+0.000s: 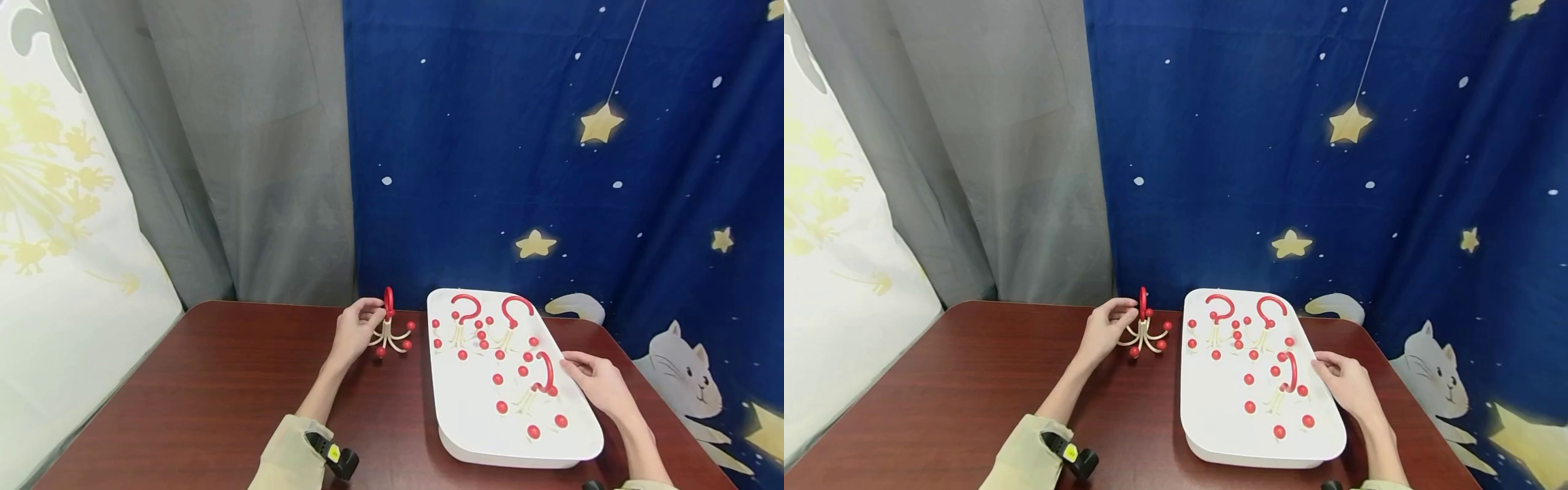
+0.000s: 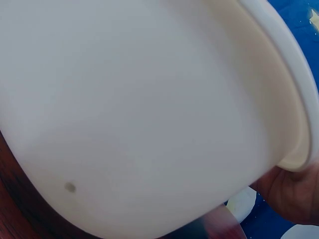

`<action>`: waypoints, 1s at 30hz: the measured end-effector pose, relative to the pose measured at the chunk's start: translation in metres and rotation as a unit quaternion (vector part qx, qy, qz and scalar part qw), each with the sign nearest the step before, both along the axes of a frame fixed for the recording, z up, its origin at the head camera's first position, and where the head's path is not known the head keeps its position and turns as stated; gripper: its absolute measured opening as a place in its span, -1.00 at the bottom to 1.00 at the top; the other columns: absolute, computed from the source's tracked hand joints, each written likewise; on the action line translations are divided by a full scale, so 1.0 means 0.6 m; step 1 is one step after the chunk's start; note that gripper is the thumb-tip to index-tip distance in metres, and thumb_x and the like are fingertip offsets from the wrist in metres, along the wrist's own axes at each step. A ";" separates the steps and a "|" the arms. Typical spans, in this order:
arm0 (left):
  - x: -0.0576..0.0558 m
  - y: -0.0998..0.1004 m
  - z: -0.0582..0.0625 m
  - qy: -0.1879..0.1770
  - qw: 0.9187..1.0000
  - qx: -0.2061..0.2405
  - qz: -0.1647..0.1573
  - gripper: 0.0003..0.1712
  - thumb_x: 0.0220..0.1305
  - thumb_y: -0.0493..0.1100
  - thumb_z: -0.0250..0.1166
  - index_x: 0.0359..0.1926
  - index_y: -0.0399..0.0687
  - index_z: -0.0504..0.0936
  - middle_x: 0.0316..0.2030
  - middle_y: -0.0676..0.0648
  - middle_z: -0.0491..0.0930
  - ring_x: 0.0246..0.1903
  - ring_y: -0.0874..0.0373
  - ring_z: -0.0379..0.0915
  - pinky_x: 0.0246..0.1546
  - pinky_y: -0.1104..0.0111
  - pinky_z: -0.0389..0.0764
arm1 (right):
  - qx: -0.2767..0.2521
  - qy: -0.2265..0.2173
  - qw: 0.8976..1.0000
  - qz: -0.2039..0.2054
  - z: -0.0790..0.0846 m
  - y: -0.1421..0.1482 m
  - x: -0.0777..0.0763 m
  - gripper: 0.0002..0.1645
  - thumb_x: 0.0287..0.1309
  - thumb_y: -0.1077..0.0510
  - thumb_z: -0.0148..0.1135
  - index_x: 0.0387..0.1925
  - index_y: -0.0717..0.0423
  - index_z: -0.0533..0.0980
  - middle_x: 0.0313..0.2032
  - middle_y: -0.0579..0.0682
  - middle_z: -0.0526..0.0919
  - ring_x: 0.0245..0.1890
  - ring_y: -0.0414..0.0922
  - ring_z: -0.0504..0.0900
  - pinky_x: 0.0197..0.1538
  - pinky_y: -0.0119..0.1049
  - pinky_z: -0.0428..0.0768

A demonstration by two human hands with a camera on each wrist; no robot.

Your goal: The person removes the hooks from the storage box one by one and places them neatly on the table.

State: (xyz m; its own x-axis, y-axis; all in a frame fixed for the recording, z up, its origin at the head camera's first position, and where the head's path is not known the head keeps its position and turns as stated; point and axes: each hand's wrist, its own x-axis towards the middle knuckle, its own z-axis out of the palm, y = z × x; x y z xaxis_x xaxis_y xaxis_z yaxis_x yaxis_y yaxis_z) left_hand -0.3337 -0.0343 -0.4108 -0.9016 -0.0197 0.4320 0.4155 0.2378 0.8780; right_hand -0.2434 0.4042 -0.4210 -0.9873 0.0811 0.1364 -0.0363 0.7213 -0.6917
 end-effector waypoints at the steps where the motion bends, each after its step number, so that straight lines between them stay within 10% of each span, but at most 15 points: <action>1: 0.001 -0.001 0.001 0.004 1.000 0.000 0.003 -0.77 0.30 -0.33 0.36 -0.05 -0.33 0.68 -0.26 -0.18 0.72 -0.27 0.02 0.64 -0.21 0.38 0.59 | 0.000 0.000 1.000 0.000 0.000 0.000 0.000 -0.43 0.45 0.02 0.18 0.21 0.44 0.46 -0.17 0.24 0.73 -0.36 -0.11 0.70 -0.33 -0.37 0.64; 10: 0.012 0.006 0.015 0.032 0.999 0.016 0.008 -0.78 0.30 -0.32 0.37 -0.05 -0.29 0.68 -0.26 -0.15 0.70 -0.28 0.06 0.60 -0.22 0.43 0.54 | -0.004 -0.004 1.000 0.000 0.001 0.002 -0.001 -0.42 0.44 0.01 0.18 0.21 0.44 0.46 -0.18 0.23 0.74 -0.36 -0.12 0.70 -0.33 -0.36 0.65; 30: 0.079 0.083 0.052 0.026 0.994 0.022 -0.101 -0.73 0.35 -0.21 0.35 0.04 -0.18 0.65 -0.22 -0.05 0.67 -0.21 0.12 0.56 -0.15 0.30 0.58 | -0.002 -0.008 1.000 -0.003 0.001 0.001 -0.002 -0.41 0.46 0.01 0.16 0.23 0.44 0.45 -0.15 0.26 0.73 -0.33 -0.08 0.71 -0.33 -0.37 0.65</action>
State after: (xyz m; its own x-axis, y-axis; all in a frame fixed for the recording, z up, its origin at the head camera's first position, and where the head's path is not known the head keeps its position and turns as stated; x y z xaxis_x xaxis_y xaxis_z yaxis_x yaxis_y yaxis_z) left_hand -0.2861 0.0157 -0.3796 -0.8653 0.1386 0.4818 0.4967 0.1061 0.8614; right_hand -0.2443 0.4051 -0.4206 -0.9888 0.0878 0.1210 -0.0212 0.7188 -0.6949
